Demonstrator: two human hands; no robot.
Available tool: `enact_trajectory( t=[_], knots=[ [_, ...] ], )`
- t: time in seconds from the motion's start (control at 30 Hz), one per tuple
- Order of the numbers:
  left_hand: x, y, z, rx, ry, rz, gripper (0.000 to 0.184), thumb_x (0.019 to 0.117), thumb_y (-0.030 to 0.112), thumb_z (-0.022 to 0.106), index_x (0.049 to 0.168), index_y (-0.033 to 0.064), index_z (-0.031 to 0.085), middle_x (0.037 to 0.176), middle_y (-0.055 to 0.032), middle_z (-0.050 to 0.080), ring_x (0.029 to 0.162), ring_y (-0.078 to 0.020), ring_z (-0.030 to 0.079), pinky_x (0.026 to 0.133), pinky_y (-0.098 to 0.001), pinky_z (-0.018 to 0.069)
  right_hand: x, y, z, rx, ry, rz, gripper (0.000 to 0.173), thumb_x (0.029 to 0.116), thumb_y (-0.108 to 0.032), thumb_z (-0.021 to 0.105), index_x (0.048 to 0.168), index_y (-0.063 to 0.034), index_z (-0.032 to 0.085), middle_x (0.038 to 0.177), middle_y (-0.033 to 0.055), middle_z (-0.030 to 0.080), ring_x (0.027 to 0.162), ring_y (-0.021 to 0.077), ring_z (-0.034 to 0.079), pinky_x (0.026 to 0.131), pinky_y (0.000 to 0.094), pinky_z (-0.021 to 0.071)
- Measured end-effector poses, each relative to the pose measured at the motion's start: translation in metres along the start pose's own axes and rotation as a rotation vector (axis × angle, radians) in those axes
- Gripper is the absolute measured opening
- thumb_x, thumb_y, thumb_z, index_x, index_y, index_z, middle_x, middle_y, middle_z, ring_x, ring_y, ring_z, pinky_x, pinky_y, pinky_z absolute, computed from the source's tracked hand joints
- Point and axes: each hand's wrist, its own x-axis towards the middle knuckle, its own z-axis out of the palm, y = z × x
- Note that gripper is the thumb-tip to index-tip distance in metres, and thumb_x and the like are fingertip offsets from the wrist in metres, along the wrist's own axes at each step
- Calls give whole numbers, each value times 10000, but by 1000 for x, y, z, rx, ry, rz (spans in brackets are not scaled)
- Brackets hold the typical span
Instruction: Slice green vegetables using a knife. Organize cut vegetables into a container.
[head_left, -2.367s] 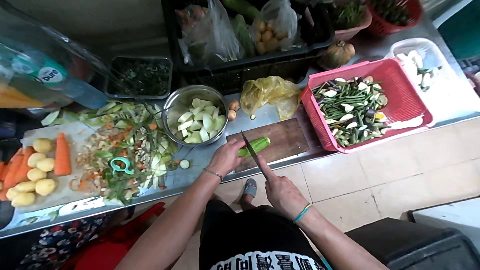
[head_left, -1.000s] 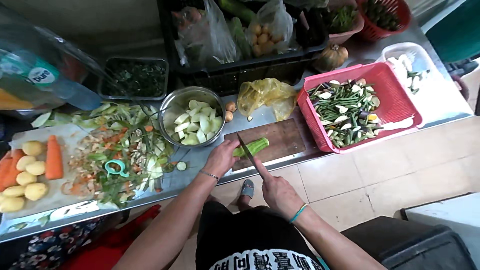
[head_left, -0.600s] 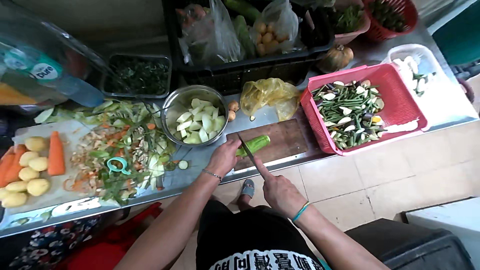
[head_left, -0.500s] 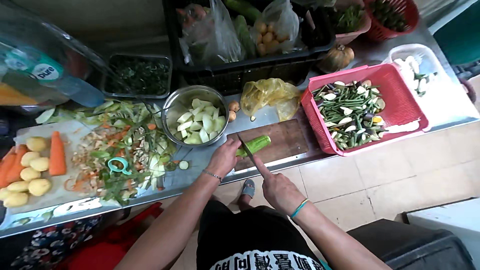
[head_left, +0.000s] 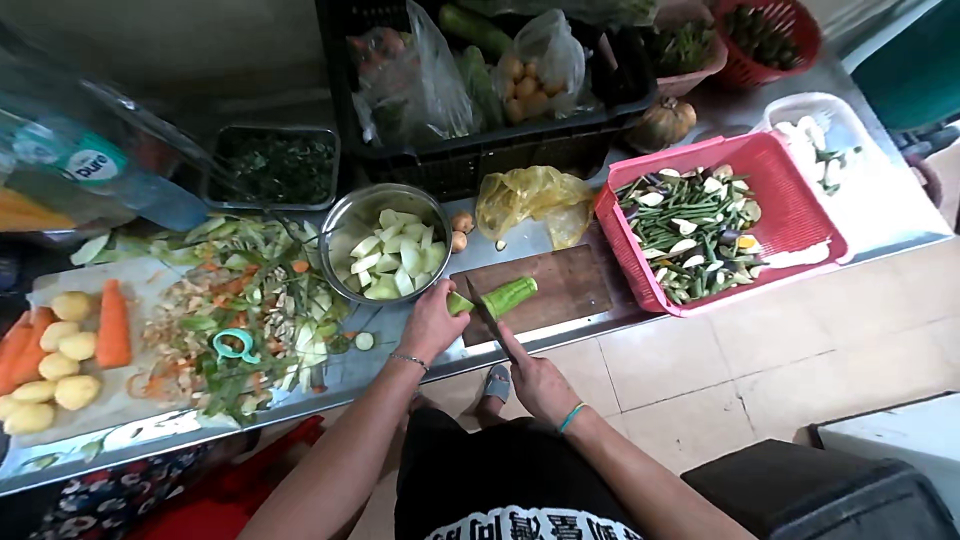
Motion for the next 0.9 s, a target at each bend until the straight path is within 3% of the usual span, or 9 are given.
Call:
enact_trajectory(
  t=[0.13, 0.27, 0.33, 0.43, 0.5, 0.6, 0.67, 0.77, 0.9],
  knots=[
    [-5, 15, -1, 125, 1, 20, 617, 919, 178, 702, 1486, 79, 480, 1469, -190, 519, 1305, -362, 560, 1047, -544, 491, -21, 2, -15, 64, 45, -50, 738, 1082, -190, 451, 1664, -387, 43, 854, 145, 697, 775, 325, 694, 764, 531, 572],
    [-7, 29, 19, 197, 106, 333, 518, 891, 104, 702, 1383, 8, 571, 1468, -233, 498, 1320, -383, 538, 1069, -508, 486, -31, 17, -24, 240, 148, -52, 721, 1077, -200, 474, 1666, -372, 95, 768, 101, 659, 613, 235, 640, 626, 451, 572],
    [-2, 42, 30, 209, 35, 385, 531, 929, 172, 708, 1403, -3, 547, 1468, -220, 495, 1262, -358, 586, 1021, -481, 525, -32, 22, -28, 274, 163, -21, 727, 1078, -196, 477, 1664, -384, 88, 771, 106, 659, 597, 230, 634, 607, 445, 569],
    [17, 52, 41, 273, -79, 355, 701, 918, 264, 742, 1494, 13, 431, 1523, -221, 433, 1347, -357, 520, 1088, -477, 475, -28, 27, -33, 279, 170, 35, 745, 1081, -195, 478, 1661, -402, 58, 772, 120, 656, 599, 243, 635, 614, 453, 568],
    [26, 57, 43, 340, -118, 336, 777, 911, 343, 738, 1536, 37, 392, 1545, -224, 424, 1392, -371, 475, 1133, -515, 415, -28, 31, -36, 262, 182, 48, 745, 1085, -202, 471, 1659, -410, 46, 776, 122, 657, 615, 254, 641, 631, 463, 571],
    [34, 61, 49, 462, -146, 385, 774, 953, 530, 665, 1548, 102, 416, 1559, -207, 420, 1391, -403, 464, 1093, -578, 421, -32, 37, -38, 214, 235, 38, 741, 1084, -187, 475, 1667, -375, 58, 758, 127, 658, 642, 276, 644, 668, 486, 566],
    [42, 63, 59, 530, -165, 413, 709, 994, 586, 563, 1541, 149, 447, 1541, -203, 439, 1376, -424, 469, 1044, -591, 456, -34, 44, -39, 178, 260, 43, 740, 1079, -181, 476, 1669, -361, 68, 761, 131, 662, 660, 290, 649, 685, 498, 564],
    [51, 75, 65, 571, -193, 381, 577, 1067, 501, 464, 1577, 237, 409, 1493, -218, 484, 1296, -447, 531, 986, -590, 490, -38, 51, -44, 148, 264, 78, 732, 1079, -191, 464, 1668, -369, 67, 795, 140, 674, 697, 306, 660, 719, 513, 563],
    [54, 93, 62, 601, -225, 319, 498, 1085, 361, 434, 1573, 266, 413, 1400, -238, 546, 978, -415, 684, 829, -556, 559, -43, 62, -51, 146, 292, 83, 714, 1083, -211, 451, 1664, -386, 75, 792, 120, 673, 694, 287, 659, 722, 497, 564]
  ],
)
